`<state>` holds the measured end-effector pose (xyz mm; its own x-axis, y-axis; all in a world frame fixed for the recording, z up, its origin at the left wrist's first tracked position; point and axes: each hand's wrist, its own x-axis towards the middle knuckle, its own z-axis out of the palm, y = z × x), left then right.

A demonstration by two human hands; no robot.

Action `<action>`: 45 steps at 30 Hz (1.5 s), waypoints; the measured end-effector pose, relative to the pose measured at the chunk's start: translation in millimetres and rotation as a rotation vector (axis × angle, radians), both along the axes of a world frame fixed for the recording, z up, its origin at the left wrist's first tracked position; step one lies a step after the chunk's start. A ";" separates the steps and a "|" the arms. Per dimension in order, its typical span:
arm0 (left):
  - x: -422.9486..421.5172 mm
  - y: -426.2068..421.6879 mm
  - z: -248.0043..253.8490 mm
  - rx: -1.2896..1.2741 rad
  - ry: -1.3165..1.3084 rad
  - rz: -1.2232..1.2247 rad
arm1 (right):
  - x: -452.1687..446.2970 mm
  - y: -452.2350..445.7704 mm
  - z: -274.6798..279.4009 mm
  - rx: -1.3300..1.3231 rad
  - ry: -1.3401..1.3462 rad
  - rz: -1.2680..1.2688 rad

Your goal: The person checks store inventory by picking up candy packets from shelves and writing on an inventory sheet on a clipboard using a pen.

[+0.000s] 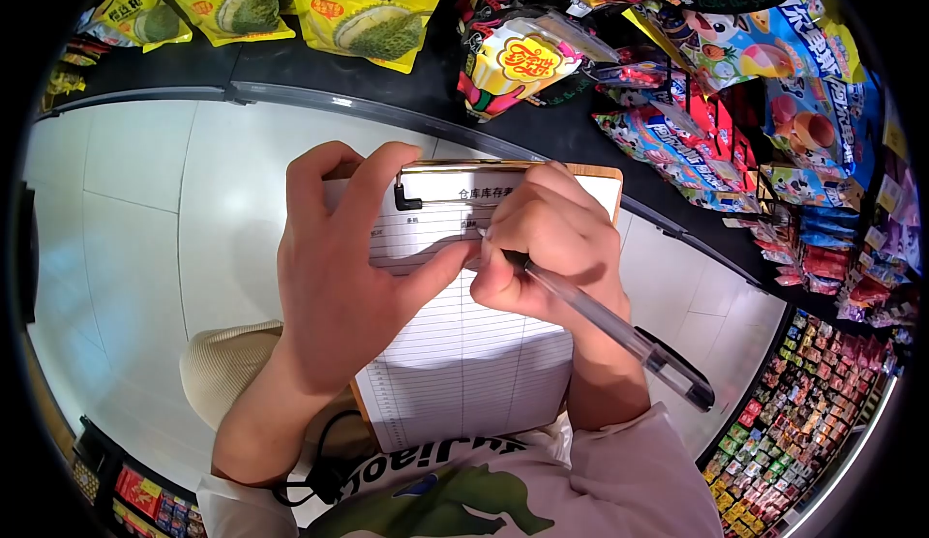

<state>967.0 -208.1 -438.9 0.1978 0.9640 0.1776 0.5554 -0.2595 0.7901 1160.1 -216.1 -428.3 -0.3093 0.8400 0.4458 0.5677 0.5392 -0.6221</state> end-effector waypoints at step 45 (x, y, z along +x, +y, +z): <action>1.0 2.1 -0.1 -0.004 0.053 0.008 | 0.3 2.9 -3.9 0.029 0.014 -0.005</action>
